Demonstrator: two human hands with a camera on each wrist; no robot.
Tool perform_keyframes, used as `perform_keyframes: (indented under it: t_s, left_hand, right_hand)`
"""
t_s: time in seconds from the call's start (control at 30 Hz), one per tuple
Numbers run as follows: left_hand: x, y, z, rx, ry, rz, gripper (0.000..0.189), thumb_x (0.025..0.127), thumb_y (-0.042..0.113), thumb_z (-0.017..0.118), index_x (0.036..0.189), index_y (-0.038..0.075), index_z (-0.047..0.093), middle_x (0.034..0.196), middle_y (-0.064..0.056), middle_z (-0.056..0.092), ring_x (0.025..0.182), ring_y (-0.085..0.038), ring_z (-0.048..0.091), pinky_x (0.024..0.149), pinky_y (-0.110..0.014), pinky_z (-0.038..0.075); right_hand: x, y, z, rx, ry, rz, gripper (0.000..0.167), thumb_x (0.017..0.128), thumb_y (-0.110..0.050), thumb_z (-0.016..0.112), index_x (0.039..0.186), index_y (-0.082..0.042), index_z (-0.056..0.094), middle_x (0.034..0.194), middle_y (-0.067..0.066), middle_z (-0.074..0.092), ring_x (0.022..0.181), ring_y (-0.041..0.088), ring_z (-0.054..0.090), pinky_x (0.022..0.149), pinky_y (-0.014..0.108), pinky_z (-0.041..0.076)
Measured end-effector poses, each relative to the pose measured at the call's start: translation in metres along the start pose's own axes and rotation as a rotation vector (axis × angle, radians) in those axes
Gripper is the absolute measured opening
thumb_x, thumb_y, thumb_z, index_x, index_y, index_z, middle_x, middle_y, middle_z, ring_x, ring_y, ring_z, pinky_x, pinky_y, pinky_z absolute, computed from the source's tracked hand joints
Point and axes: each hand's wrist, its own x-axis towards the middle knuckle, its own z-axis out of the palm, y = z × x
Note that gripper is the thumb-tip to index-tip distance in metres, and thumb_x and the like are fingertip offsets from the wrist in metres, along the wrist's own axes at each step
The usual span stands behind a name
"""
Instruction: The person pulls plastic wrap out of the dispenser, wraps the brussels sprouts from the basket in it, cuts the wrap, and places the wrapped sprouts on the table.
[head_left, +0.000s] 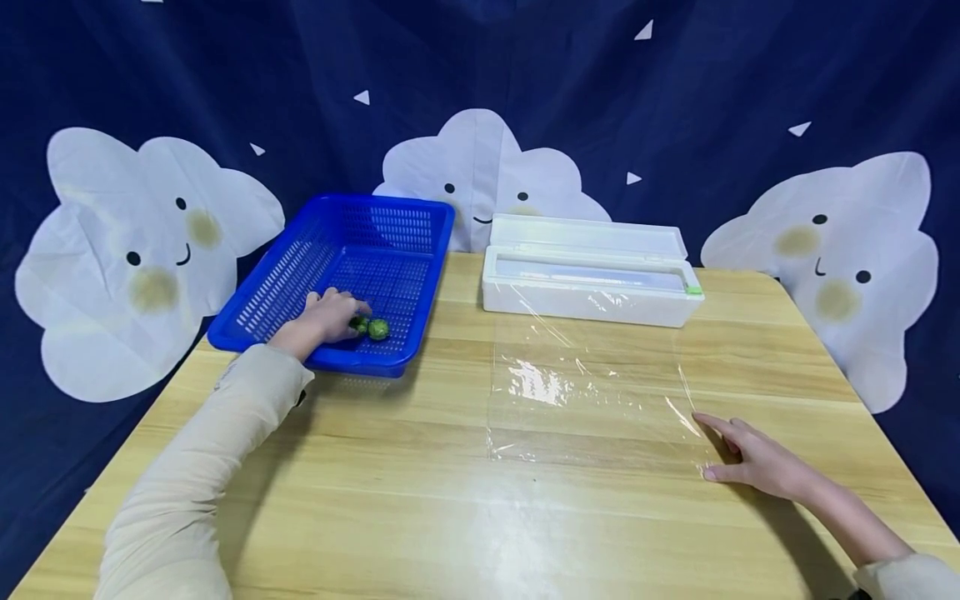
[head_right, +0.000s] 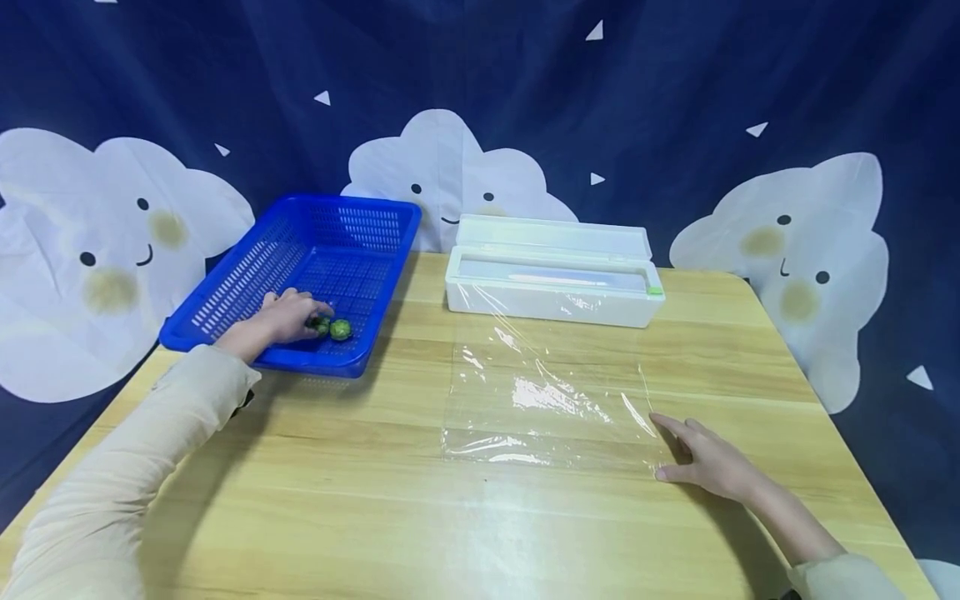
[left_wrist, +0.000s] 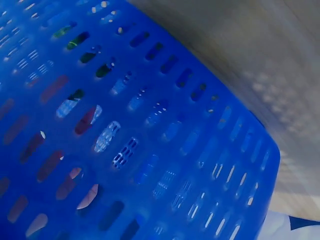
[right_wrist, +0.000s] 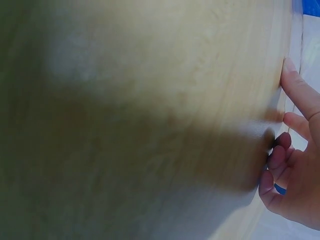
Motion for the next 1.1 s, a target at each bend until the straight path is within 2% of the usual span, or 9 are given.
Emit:
perform_keyframes:
  t_s: [0.1, 0.23, 0.5, 0.67, 0.83, 0.93, 1.1]
  left_hand:
    - [-0.003, -0.002, -0.002, -0.044, 0.039, -0.004, 0.037, 0.082, 0.009, 0.064, 0.118, 0.007, 0.059, 0.115, -0.020, 0.056, 0.103, -0.039, 0.041, 0.080, -0.055, 0.026]
    - [-0.008, -0.003, -0.005, -0.119, 0.104, -0.012, 0.036, 0.082, 0.013, 0.065, 0.117, 0.007, 0.059, 0.106, -0.017, 0.057, 0.101, -0.038, 0.042, 0.079, -0.055, 0.024]
    - [-0.017, 0.006, -0.017, -0.290, 0.306, 0.047, 0.036, 0.082, 0.018, 0.068, 0.115, 0.008, 0.060, 0.100, -0.014, 0.060, 0.094, -0.033, 0.044, 0.074, -0.051, 0.020]
    - [-0.018, 0.022, -0.021, -0.363, 0.456, 0.112, 0.033, 0.080, 0.018, 0.070, 0.110, 0.010, 0.062, 0.098, -0.013, 0.062, 0.085, -0.028, 0.045, 0.074, -0.049, 0.021]
    - [-0.019, 0.042, -0.024, -0.456, 0.559, 0.183, 0.030, 0.078, 0.015, 0.072, 0.106, 0.009, 0.063, 0.097, -0.012, 0.062, 0.085, -0.026, 0.046, 0.076, -0.047, 0.022]
    - [-0.019, 0.056, -0.026, -0.505, 0.588, 0.220, 0.031, 0.076, 0.014, 0.073, 0.105, 0.008, 0.063, 0.096, -0.012, 0.063, 0.086, -0.026, 0.047, 0.078, -0.046, 0.023]
    - [-0.021, 0.082, -0.029, -0.504, 0.581, 0.287, 0.033, 0.075, 0.016, 0.075, 0.105, 0.010, 0.064, 0.096, -0.008, 0.063, 0.086, -0.026, 0.048, 0.077, -0.043, 0.025]
  right_hand:
    - [0.001, 0.000, 0.000, 0.001, -0.002, 0.001, 0.071, 0.074, -0.020, 0.074, 0.130, 0.006, 0.040, 0.075, 0.000, 0.034, 0.068, 0.002, 0.028, 0.055, 0.021, 0.024]
    - [0.001, -0.001, 0.000, 0.015, -0.014, 0.011, 0.071, 0.074, -0.020, 0.074, 0.130, 0.007, 0.040, 0.075, 0.000, 0.034, 0.068, 0.002, 0.028, 0.056, 0.021, 0.024]
    - [0.000, 0.000, -0.002, 0.012, -0.023, 0.013, 0.070, 0.074, -0.021, 0.073, 0.129, 0.008, 0.040, 0.075, 0.000, 0.034, 0.067, 0.002, 0.028, 0.055, 0.022, 0.023]
    - [0.001, -0.001, -0.004, 0.016, -0.037, 0.021, 0.071, 0.076, -0.021, 0.072, 0.130, 0.008, 0.039, 0.075, 0.001, 0.034, 0.067, 0.003, 0.028, 0.055, 0.022, 0.024]
    - [0.000, -0.005, -0.006, 0.016, -0.050, 0.044, 0.071, 0.076, -0.024, 0.072, 0.131, 0.007, 0.039, 0.075, 0.001, 0.034, 0.067, 0.003, 0.028, 0.055, 0.022, 0.024]
    - [0.000, -0.006, -0.006, 0.016, -0.052, 0.042, 0.071, 0.077, -0.025, 0.072, 0.131, 0.007, 0.039, 0.075, 0.001, 0.034, 0.067, 0.003, 0.029, 0.055, 0.022, 0.024]
    - [-0.001, -0.006, -0.006, 0.023, -0.057, 0.044, 0.072, 0.077, -0.025, 0.071, 0.132, 0.007, 0.038, 0.076, 0.001, 0.034, 0.068, 0.003, 0.029, 0.055, 0.022, 0.024]
